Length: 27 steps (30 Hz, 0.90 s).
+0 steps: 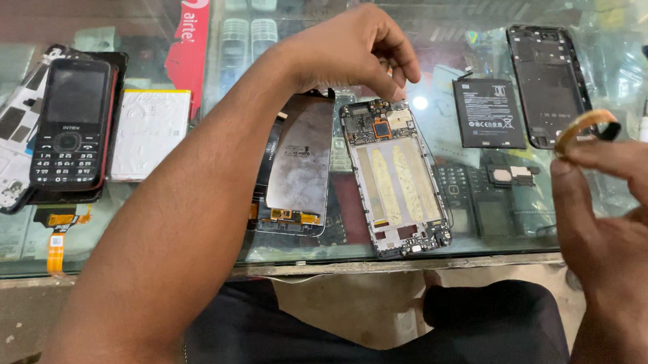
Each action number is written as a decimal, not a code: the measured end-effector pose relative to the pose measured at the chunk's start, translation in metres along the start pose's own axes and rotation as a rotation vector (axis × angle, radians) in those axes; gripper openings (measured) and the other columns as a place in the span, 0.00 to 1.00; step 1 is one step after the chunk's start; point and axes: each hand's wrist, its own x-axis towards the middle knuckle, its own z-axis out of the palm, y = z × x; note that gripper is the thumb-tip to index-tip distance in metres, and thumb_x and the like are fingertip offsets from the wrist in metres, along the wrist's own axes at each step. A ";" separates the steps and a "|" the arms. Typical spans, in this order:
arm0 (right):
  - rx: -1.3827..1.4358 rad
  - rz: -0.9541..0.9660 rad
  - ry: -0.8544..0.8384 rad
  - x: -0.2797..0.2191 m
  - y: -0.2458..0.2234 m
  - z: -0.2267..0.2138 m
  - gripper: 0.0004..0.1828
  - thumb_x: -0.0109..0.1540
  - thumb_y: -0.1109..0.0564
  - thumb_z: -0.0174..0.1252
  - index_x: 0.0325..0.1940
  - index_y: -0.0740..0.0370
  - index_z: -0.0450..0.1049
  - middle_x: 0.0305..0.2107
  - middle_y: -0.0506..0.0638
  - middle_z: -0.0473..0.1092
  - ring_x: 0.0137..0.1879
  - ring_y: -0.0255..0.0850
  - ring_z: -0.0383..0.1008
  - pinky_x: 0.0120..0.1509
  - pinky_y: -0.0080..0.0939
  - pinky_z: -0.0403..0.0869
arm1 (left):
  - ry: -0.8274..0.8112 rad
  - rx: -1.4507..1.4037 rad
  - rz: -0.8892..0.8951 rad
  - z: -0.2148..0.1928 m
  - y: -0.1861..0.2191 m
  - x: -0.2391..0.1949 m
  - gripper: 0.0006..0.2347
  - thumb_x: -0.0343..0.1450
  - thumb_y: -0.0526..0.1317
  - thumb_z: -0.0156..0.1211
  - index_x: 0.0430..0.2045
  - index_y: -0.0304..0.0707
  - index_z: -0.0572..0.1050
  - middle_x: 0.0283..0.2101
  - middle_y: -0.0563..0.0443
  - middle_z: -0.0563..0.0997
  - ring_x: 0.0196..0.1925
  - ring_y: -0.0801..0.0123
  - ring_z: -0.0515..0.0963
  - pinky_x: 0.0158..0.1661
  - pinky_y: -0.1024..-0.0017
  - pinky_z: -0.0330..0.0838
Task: The person uses a white pen-like tool to pry and adjust components on a disassembled smartphone motherboard. They then handle a flexible ribbon cable, peel back its protective tape, and attempt to reconnect it to the board.
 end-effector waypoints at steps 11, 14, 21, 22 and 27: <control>-0.030 -0.096 -0.204 0.042 -0.096 0.004 0.10 0.52 0.62 0.71 0.37 0.60 0.81 0.35 0.51 0.78 0.40 0.47 0.78 0.46 0.46 0.76 | 0.023 -0.038 0.380 0.010 0.016 0.002 0.11 0.65 0.34 0.81 0.36 0.33 0.85 0.29 0.57 0.82 0.28 0.83 0.76 0.31 0.80 0.68; -0.005 -0.165 -0.193 0.052 -0.104 0.005 0.11 0.53 0.63 0.71 0.39 0.60 0.81 0.36 0.51 0.77 0.41 0.47 0.77 0.45 0.46 0.75 | -0.100 -0.062 0.461 0.020 0.024 0.003 0.13 0.65 0.35 0.83 0.40 0.32 0.85 0.33 0.55 0.84 0.32 0.83 0.77 0.32 0.81 0.69; -0.034 -0.131 -0.158 0.056 -0.107 0.007 0.13 0.52 0.65 0.70 0.40 0.61 0.82 0.34 0.51 0.76 0.39 0.46 0.77 0.43 0.46 0.75 | -0.293 -0.210 0.315 0.030 0.033 -0.004 0.18 0.60 0.34 0.80 0.43 0.34 0.83 0.34 0.53 0.86 0.31 0.82 0.82 0.32 0.82 0.76; -0.025 -0.124 -0.152 0.055 -0.106 0.007 0.12 0.53 0.65 0.70 0.40 0.61 0.82 0.34 0.51 0.76 0.39 0.46 0.76 0.43 0.45 0.75 | -0.305 -0.220 0.311 0.030 0.033 -0.004 0.18 0.61 0.34 0.80 0.43 0.33 0.83 0.34 0.53 0.86 0.32 0.82 0.83 0.33 0.82 0.78; 0.016 -0.099 -0.094 0.042 -0.100 0.007 0.13 0.56 0.66 0.70 0.44 0.62 0.81 0.38 0.51 0.76 0.44 0.45 0.77 0.50 0.45 0.76 | -0.183 -0.187 0.251 0.027 0.033 -0.005 0.11 0.61 0.28 0.75 0.36 0.29 0.85 0.32 0.50 0.87 0.29 0.80 0.84 0.31 0.79 0.79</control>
